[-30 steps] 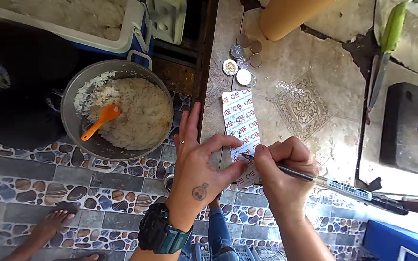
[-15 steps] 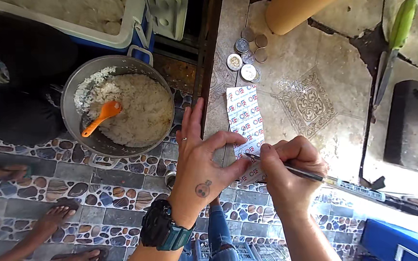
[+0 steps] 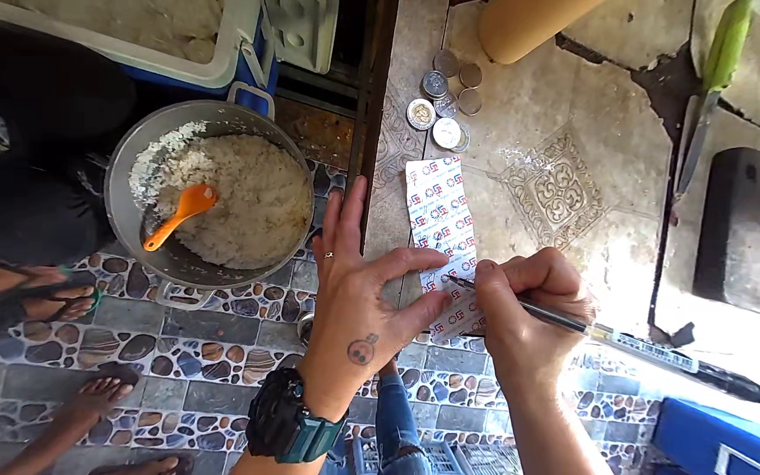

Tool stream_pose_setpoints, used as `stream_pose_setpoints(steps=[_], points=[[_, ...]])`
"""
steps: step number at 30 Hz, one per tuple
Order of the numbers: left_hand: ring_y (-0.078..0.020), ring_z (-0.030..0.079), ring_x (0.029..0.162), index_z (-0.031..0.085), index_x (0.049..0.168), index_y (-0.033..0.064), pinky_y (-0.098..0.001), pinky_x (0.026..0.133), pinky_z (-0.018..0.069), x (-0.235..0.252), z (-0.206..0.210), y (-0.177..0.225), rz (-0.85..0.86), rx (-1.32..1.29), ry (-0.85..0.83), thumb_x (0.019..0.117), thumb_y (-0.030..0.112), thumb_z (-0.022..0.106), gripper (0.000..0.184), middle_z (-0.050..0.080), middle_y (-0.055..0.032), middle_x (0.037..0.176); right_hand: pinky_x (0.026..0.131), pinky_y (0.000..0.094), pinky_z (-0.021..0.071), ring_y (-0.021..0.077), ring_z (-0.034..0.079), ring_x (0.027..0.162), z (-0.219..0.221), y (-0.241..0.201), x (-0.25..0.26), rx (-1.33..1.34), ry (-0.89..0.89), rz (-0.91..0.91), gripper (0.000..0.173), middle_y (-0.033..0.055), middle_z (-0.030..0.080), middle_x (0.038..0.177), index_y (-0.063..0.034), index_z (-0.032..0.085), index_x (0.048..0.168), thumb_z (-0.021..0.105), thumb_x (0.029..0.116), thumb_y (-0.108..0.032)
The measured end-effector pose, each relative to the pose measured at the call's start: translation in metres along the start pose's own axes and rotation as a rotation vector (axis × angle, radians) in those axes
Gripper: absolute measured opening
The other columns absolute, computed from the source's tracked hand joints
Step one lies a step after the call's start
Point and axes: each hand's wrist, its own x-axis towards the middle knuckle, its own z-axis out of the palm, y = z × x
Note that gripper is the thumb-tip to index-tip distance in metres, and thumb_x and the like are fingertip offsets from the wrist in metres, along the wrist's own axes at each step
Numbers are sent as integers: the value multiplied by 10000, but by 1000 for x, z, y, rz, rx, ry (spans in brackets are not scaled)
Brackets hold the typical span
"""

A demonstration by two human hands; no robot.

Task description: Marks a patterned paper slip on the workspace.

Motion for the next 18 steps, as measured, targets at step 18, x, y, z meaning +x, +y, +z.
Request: stream_pose_setpoints(steps=[18], points=[[-356, 83, 1573, 772, 1003, 449, -595, 1206, 272, 0, 0, 2, -43, -20, 0, 741, 514, 845, 280, 160, -79, 1705, 417, 115, 434, -33, 495, 471, 1, 2, -2, -15, 44, -9, 250, -115, 527, 587, -206, 534, 723, 676, 851, -45]])
